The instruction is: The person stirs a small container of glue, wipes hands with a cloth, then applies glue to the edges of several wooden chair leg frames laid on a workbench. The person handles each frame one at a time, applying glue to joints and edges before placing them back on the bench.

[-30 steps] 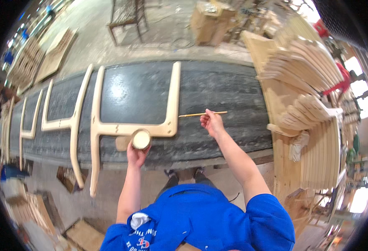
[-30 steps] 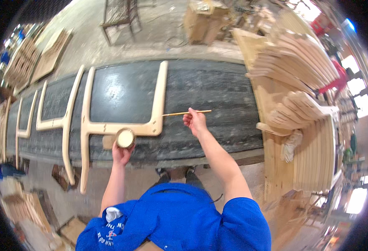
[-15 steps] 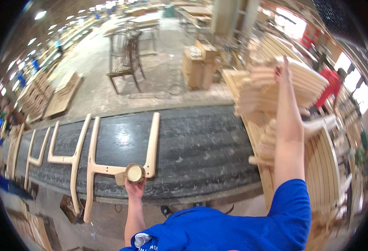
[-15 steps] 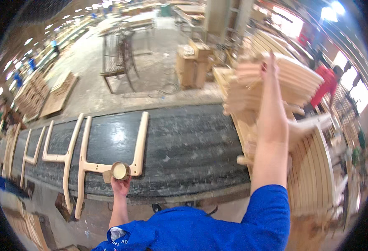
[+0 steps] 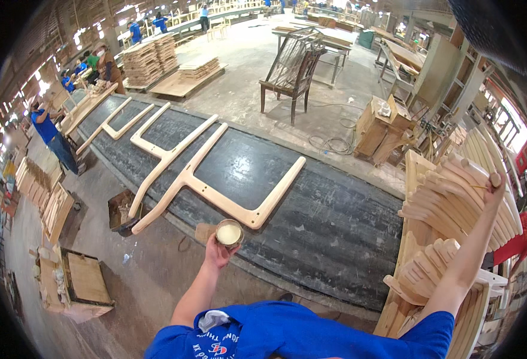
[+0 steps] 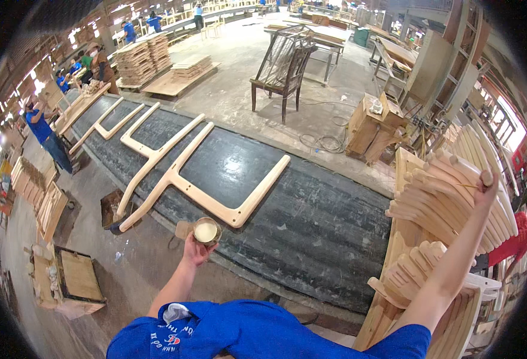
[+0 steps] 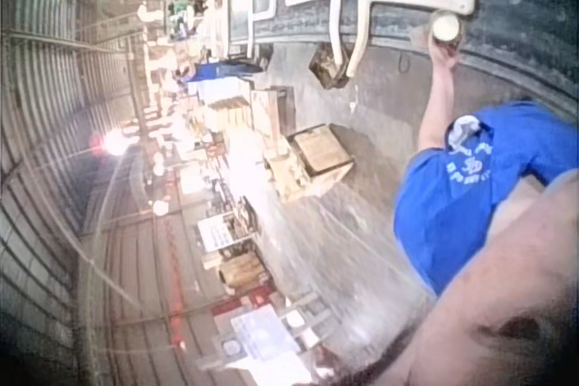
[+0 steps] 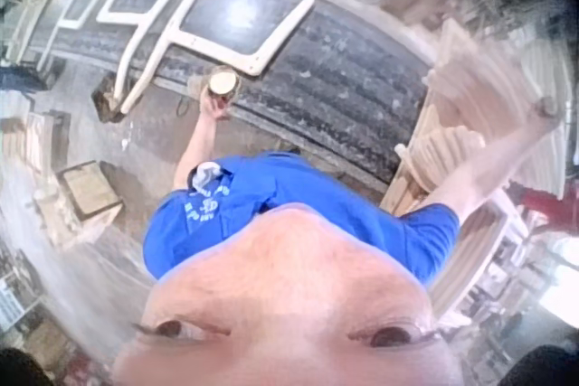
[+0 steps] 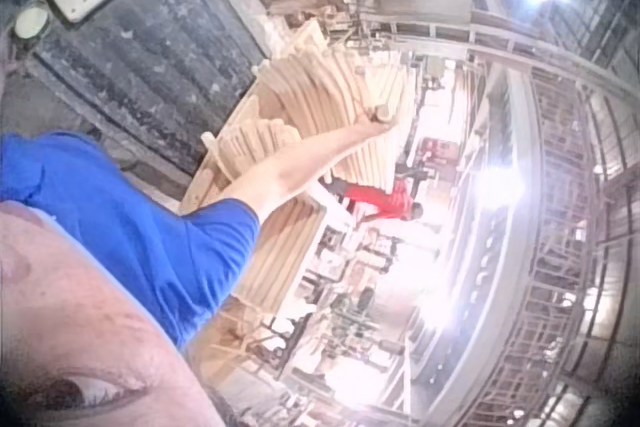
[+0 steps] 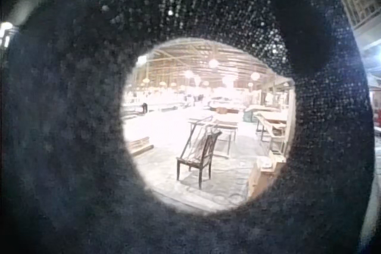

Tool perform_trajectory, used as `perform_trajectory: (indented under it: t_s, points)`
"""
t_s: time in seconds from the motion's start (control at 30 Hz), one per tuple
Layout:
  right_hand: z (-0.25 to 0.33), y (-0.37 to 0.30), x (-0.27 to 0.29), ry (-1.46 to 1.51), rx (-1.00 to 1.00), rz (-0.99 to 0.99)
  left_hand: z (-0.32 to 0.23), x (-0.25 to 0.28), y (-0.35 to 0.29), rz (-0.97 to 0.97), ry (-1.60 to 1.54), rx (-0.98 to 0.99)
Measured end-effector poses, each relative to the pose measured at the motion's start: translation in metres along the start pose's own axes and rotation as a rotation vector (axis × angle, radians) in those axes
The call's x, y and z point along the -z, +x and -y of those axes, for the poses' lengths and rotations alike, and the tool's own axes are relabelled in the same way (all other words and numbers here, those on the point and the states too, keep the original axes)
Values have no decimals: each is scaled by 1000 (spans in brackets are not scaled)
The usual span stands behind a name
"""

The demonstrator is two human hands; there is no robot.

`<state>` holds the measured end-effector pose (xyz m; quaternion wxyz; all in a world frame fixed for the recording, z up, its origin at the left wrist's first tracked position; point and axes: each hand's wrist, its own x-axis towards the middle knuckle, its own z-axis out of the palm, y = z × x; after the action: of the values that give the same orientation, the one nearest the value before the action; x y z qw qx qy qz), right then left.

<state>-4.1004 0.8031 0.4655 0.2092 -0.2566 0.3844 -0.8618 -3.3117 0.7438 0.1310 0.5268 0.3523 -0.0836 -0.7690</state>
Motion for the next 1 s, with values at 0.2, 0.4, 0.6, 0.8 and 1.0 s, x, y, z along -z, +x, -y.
perform_trajectory:
  t_s: [0.2, 0.4, 0.6, 0.8, 1.0]
  points:
    - [82, -114, 4, 41, 64, 233, 7, -3, 5, 145, 11, 81]
    - [59, -286, 7, -10, -201, 298, -6, 14, -28, 246, 30, 139]
    - [54, -393, 11, -137, -401, 243, -7, 51, -65, 341, 14, 166]
    - [2, -480, -38, -375, -419, 238, -12, 86, -101, 221, 18, 182]
    - [-35, -522, 5, -413, -654, 388, 5, 96, -100, 141, 31, 170]
